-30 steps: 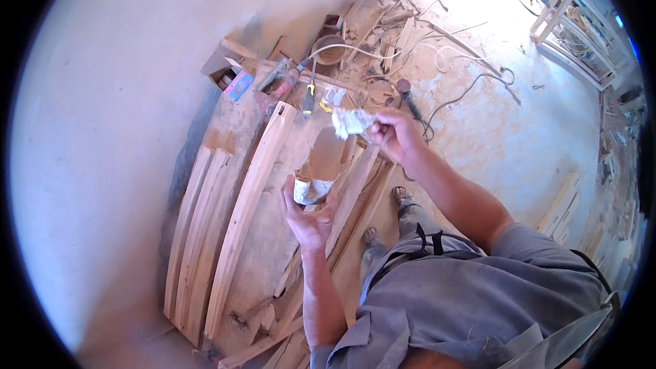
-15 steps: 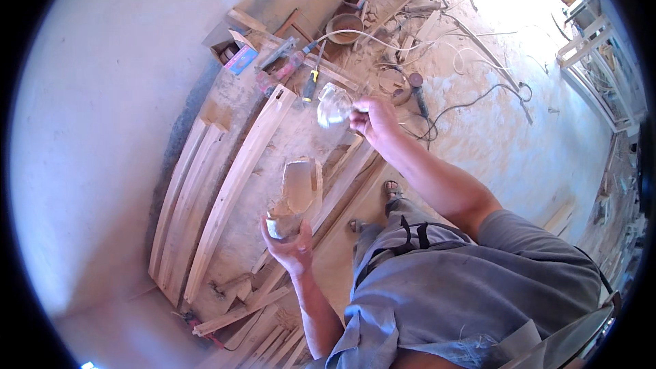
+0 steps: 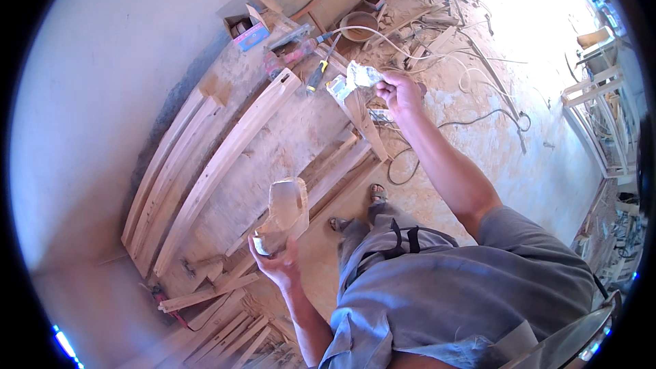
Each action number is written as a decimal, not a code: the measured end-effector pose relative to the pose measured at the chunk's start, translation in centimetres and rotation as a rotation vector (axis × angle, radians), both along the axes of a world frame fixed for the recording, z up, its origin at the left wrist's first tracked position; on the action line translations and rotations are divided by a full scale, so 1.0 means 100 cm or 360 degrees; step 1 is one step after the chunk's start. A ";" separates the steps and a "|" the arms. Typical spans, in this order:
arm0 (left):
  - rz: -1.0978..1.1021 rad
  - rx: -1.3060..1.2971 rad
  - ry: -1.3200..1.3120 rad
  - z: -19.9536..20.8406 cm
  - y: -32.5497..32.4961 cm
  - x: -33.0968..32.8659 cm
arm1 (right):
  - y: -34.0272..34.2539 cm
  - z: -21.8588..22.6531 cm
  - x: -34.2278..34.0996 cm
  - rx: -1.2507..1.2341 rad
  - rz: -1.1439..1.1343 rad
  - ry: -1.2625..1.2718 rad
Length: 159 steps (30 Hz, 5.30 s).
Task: The person uses a hammer to strike a long wooden plank, seemingly to remove a nail or adjust its position. They then apply a white substance from a small container onto the wood using a cloth or paper towel. The person continues to hammer the plank and inspect it.
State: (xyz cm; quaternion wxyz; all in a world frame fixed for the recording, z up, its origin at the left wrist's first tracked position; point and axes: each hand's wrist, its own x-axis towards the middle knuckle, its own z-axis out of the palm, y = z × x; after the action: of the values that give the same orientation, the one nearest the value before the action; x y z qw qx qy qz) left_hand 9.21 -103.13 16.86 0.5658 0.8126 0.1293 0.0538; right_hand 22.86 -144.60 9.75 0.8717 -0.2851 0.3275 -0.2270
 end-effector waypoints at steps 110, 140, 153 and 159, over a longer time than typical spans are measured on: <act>0.1259 -0.0479 0.0236 -0.087 0.985 -0.261 | 1.252 0.007 0.114 -0.0871 0.2654 0.0754; 0.1275 0.0057 -0.0071 0.028 0.854 -0.237 | 1.163 0.033 -0.014 -0.0264 0.1541 -0.0232; 0.0883 0.0046 -0.0071 0.009 0.974 -0.138 | 1.235 0.102 -0.074 -0.1553 0.1905 -0.0623; 0.0518 0.0454 -0.0231 -0.012 1.065 -0.066 | 1.289 0.116 -0.057 -0.1861 0.1916 -0.0030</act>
State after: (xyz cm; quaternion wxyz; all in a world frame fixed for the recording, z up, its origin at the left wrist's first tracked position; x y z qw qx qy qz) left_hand 2.61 3.38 15.66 0.4367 0.8468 0.2087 0.2205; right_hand 17.20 -15.66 21.39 0.5585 -0.8152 -0.0584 0.1415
